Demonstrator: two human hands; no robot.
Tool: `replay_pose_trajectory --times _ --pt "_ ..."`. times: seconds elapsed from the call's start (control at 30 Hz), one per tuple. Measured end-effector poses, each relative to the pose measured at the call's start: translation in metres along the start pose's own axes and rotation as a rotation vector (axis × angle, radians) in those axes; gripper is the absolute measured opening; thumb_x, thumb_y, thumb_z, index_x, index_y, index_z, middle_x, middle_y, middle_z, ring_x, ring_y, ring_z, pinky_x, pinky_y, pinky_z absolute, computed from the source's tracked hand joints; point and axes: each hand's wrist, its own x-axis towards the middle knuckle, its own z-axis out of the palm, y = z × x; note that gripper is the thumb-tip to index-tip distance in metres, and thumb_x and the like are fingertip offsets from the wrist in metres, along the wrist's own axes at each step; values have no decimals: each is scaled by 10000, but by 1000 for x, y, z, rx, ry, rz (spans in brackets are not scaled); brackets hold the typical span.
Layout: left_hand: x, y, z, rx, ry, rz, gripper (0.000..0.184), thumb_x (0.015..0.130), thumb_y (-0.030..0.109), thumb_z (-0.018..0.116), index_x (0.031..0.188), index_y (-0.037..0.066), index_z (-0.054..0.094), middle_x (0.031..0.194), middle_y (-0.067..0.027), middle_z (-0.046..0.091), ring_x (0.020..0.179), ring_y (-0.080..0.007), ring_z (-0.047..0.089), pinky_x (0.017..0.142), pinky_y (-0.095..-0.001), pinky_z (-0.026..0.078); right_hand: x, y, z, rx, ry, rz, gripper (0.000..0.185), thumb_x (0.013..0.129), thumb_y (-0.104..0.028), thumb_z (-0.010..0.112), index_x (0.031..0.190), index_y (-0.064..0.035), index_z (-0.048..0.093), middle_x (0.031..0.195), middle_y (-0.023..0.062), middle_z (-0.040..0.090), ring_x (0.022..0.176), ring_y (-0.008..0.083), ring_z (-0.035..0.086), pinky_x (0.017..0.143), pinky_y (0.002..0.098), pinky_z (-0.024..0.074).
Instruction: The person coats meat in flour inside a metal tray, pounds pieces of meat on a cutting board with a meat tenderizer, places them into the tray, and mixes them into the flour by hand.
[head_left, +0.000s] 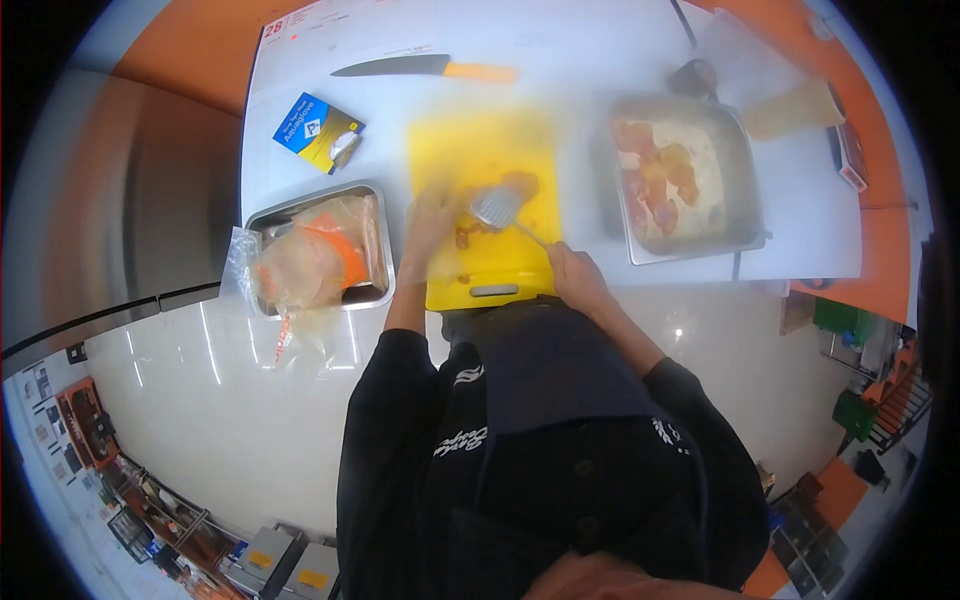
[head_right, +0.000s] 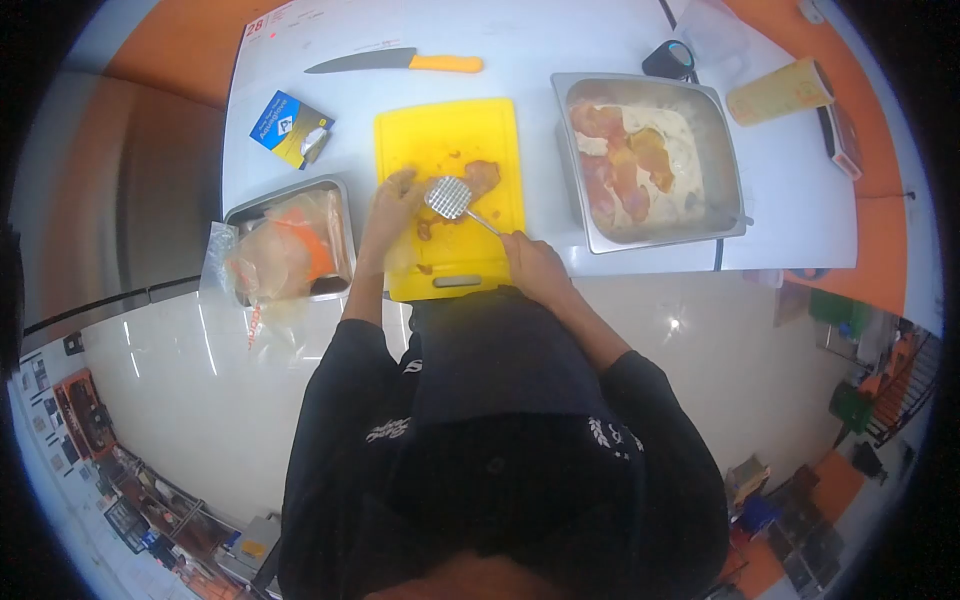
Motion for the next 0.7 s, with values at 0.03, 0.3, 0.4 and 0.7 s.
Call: replay_pose_trajectory --times 0.03,0.3,0.4,0.7 --pt "2 -3 1 -9 -5 -19 453 892 226 583 1243 -60 557 1117 -223 655 1021 -290 651 879 -348 497 -2 1 0 -33 -41 43 459 1027 -366 334 921 7 580 829 310 623 795 498 598 741 571 459" --pt "-4 13 3 140 41 -3 450 911 289 524 1220 -33 584 1186 -228 630 1126 -346 596 970 -399 448 -11 14 2 29 -20 43 480 1021 -392 339 930 6 591 836 326 622 827 506 595 755 572 451" --pt "-1 12 3 188 51 20 421 921 286 502 1195 -17 603 1185 -224 628 1103 -349 600 957 -408 453 -11 15 -3 21 -16 67 481 1020 -394 342 928 5 593 828 321 625 825 507 596 751 576 451" --pt "2 -3 8 245 125 164 344 930 226 459 1141 -2 608 1148 -217 618 1084 -381 570 943 -429 436 23 -16 9 10 79 56 477 1021 -395 350 924 1 597 769 285 636 760 487 618 709 562 487"
